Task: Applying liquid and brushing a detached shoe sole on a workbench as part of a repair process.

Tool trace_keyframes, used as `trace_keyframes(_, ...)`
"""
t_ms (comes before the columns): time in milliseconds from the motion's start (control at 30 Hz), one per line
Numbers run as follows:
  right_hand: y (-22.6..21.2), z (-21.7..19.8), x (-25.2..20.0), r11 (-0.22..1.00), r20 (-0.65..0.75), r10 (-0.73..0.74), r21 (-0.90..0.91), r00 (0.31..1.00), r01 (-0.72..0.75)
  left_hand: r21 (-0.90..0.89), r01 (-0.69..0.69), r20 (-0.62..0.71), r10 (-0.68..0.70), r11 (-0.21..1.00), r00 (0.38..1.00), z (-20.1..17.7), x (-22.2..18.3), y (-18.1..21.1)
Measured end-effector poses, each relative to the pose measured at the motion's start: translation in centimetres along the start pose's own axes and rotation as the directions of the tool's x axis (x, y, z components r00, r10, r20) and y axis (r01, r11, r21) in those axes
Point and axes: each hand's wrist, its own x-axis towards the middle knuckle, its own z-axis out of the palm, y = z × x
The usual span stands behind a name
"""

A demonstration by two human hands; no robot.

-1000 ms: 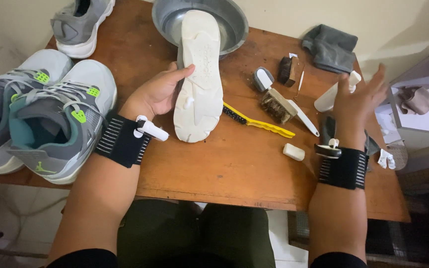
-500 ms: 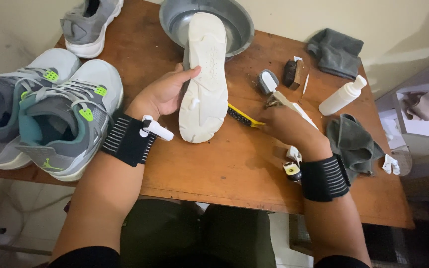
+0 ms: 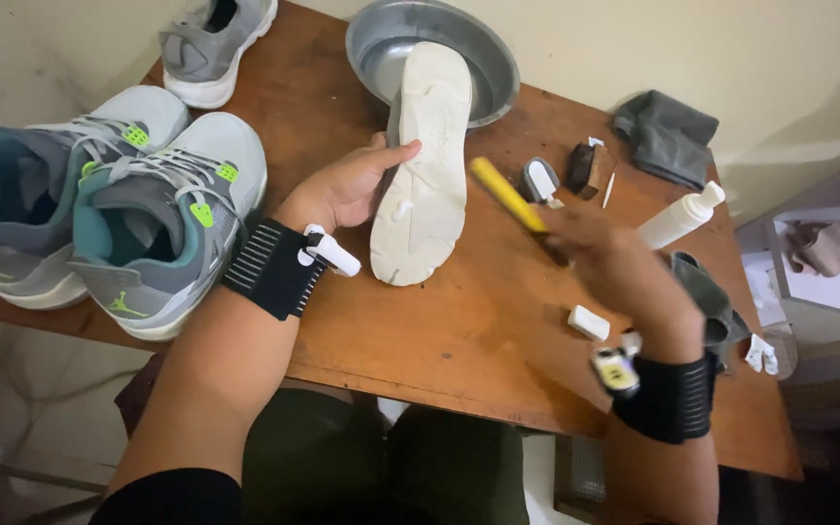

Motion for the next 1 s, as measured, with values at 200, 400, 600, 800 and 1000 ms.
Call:
trace_keyframes(200,-1.0,4.8,2.0,0.796,0.087,-0.269,-0.540,0.959,0.273,-0.054,-0.036,0.017,0.037,0.998,0.999,-0.5,1.5,-1.1)
trace_keyframes(400,0.2,5.7,3.6,0.735,0.018,-0.328,-0.624,0.944,0.267,-0.043,-0.014,0.047,0.016,0.999,0.999,-1.7,2.6,-1.3)
trace_keyframes(600,1.8,5.9,2.6,0.808,0.032,-0.276,-0.534,0.961,0.250,-0.048,-0.043,0.043,0.045,0.998,0.998,-2.0,2.9,-1.7)
trace_keyframes(800,3.5,6.5,3.4,0.727,-0.127,-0.331,-0.666,0.935,0.167,-0.064,-0.025,0.026,0.026,0.998,0.999,-1.6,2.9,-1.7)
trace_keyframes(1000,0.3,6.2,2.2,0.810,-0.011,-0.289,-0.535,0.957,0.238,-0.036,0.001,0.006,-0.001,0.999,1.000,-0.5,1.3,-0.7)
